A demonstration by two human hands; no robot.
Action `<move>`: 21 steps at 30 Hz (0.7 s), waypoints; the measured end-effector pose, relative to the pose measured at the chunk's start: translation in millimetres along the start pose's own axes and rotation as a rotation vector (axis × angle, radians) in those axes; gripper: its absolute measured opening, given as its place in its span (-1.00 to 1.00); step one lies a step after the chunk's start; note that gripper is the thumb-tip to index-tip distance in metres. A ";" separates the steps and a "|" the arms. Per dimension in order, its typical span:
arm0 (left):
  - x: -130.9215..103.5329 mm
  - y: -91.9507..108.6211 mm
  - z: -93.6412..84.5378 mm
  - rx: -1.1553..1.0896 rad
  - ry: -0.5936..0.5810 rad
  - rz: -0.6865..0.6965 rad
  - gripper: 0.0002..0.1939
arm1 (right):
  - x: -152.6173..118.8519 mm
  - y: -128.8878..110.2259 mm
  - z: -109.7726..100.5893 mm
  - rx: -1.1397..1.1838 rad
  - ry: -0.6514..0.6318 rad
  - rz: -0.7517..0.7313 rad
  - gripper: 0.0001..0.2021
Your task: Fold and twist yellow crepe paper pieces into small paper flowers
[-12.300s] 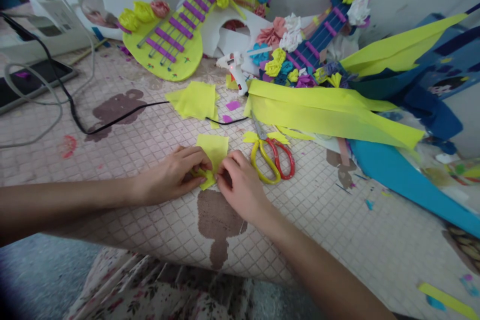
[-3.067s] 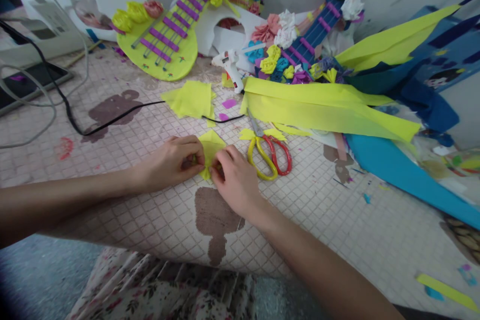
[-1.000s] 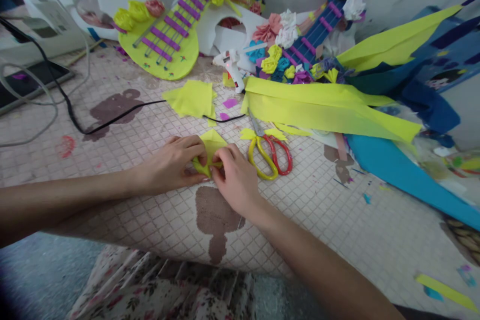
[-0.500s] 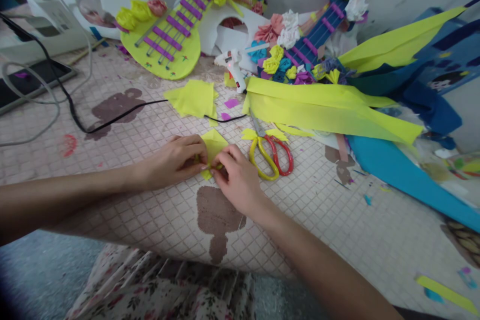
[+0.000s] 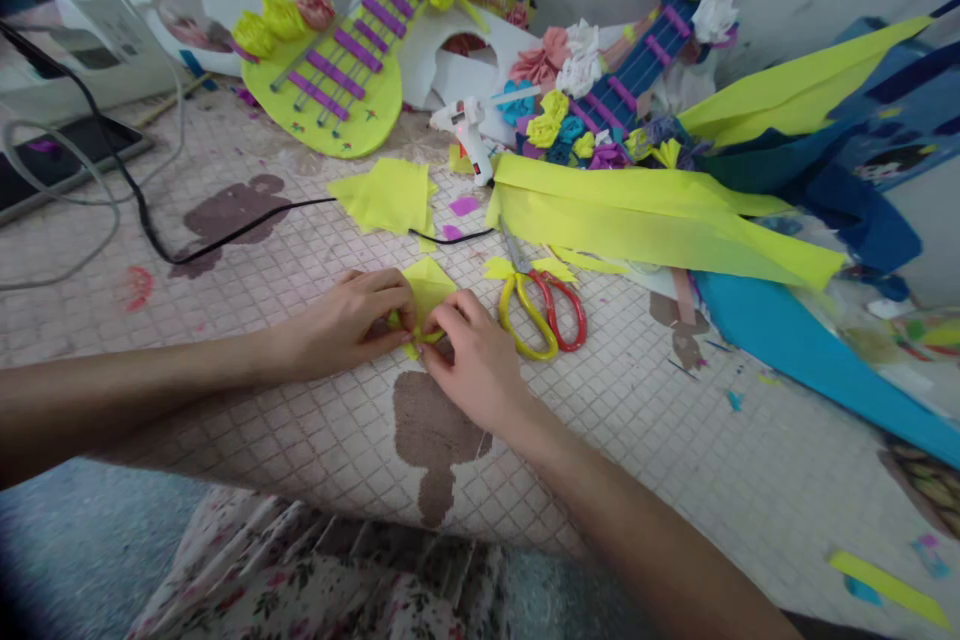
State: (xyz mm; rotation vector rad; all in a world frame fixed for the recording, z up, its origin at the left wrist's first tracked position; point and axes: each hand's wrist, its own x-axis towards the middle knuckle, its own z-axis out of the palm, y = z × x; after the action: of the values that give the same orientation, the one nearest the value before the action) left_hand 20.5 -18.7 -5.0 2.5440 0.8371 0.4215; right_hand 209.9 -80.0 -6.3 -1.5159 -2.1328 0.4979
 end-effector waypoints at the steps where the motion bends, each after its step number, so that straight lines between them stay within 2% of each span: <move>1: 0.2 0.1 0.1 0.002 -0.003 0.000 -0.94 | -0.2 0.0 0.3 -0.005 0.000 0.002 -0.95; 21: 0.7 2.3 -1.4 -0.020 -0.012 -0.026 -0.94 | -0.3 -1.4 -2.1 -0.030 -0.030 0.006 -0.80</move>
State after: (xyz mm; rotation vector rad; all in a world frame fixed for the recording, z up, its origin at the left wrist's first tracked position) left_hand 21.7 -19.6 -2.6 2.5122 0.8570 0.4040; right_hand 210.0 -80.7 -3.9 -1.5408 -2.1683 0.4949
